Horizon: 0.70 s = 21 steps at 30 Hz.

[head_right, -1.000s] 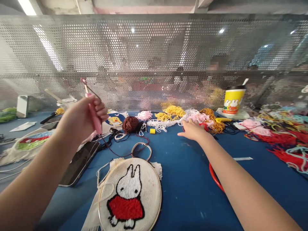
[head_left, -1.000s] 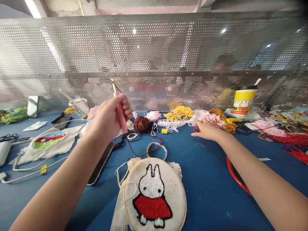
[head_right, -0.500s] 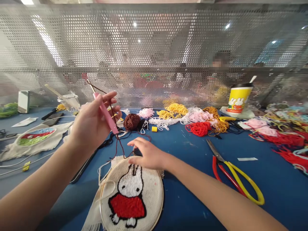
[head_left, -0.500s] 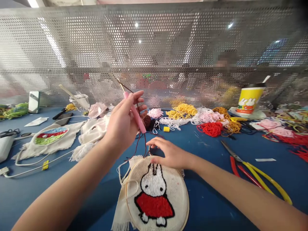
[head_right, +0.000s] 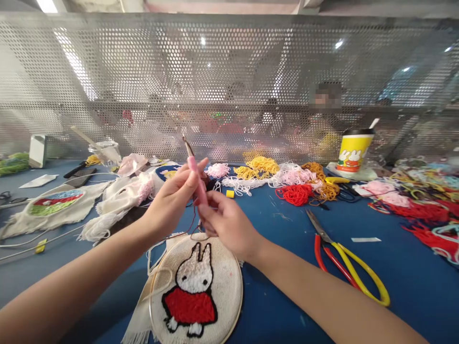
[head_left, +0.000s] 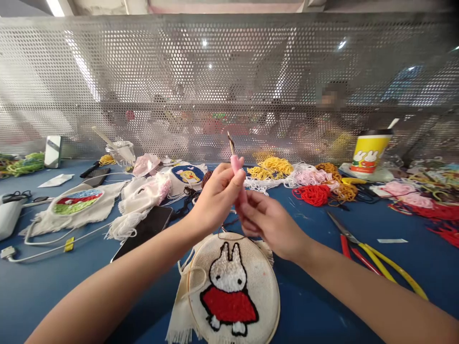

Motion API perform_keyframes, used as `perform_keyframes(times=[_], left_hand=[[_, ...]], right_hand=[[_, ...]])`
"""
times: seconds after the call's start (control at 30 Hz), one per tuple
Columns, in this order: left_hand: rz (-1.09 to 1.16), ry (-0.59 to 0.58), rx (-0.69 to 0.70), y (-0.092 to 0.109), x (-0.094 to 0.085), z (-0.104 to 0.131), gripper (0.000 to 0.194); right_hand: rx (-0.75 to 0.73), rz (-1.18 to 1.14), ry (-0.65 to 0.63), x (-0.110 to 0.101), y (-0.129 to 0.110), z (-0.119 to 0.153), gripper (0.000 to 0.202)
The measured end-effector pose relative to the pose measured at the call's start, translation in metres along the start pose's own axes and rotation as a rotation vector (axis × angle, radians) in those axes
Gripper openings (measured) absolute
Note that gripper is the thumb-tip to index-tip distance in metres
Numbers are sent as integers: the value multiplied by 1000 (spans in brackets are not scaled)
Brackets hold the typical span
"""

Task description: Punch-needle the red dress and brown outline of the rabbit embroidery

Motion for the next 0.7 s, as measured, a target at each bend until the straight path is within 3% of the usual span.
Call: perform_keyframes(times=[0.13,0.27,0.4,0.57,0.7], left_hand=[[126,-189,-248,-16,-2,-5,31],[92,-300,-275,-18,-21,-15,12],[8,-356,-307,-22,-37,-20,11],[-210,-352,-387,-38,-46,-22,21],[-386,-243,-401,-50,-63,-27,39]], right_hand=[[-69,88,158,-44,-30,1,13],[-179,299,414,-106,-70,13,9],[-125,472,601,-152,-82,26,14],[-54,580,680,-177,-79,31,13],[-43,650,744,-185,-81,36,4]])
Point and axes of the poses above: each hand's wrist, its own z-axis away from the middle knuckle, its own x-axis out of the palm, y = z × x, the point moved 6 cm from there along -z, towards the middle knuckle, and after that the axes turned 15 degrees about z, right-handed, at the moved point
